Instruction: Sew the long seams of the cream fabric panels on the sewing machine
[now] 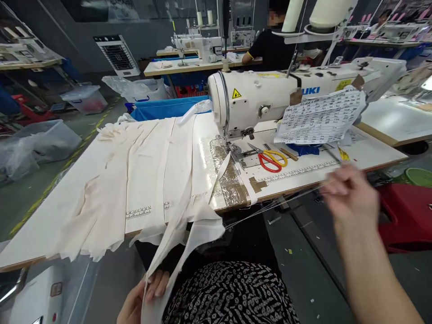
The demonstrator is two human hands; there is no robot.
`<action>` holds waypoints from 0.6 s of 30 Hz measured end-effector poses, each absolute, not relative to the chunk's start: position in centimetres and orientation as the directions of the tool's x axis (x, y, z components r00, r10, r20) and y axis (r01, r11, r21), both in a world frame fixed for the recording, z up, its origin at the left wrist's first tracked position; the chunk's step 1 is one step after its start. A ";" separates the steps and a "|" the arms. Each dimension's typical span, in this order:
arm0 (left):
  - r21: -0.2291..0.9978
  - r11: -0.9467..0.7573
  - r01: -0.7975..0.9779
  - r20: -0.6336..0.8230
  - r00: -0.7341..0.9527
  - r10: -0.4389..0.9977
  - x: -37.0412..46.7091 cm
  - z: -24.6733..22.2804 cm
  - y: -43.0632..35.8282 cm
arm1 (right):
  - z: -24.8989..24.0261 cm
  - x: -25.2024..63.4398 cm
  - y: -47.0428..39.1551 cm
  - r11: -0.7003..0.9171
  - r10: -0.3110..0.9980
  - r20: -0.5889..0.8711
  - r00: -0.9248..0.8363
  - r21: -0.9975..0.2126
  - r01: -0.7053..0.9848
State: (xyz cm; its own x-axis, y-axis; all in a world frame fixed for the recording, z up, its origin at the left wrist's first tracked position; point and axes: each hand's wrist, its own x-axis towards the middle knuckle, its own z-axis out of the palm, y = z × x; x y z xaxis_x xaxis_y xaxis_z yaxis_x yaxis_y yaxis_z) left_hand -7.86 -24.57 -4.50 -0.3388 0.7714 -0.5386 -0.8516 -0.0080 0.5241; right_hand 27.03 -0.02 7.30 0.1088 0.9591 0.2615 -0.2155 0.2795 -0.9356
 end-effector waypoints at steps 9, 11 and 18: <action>0.876 0.366 -0.313 -0.460 -0.317 0.830 -7.4 -5.9 -22.9 | 7.8 19.5 -3.8 0.357 0.924 0.315 -0.217 -0.913 0.197; 0.921 0.354 -0.162 -0.389 -0.339 0.857 -7.4 -4.6 -21.7 | 7.3 14.8 -3.2 0.352 0.842 0.231 -0.488 -0.920 0.172; 0.937 0.345 -0.058 -0.347 -0.288 0.893 -7.1 -1.4 -19.7 | 5.4 4.1 1.4 0.376 0.717 0.008 -0.697 -0.847 0.376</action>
State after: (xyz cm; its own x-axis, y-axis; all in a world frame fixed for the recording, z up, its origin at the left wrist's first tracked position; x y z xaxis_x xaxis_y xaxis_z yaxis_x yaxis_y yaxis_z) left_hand -7.08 -19.66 -1.44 -0.2878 0.8927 -0.3469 -0.0578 0.3454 0.9367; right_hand 4.07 1.36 5.40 -0.6974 0.7166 0.0081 0.3763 0.3758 -0.8469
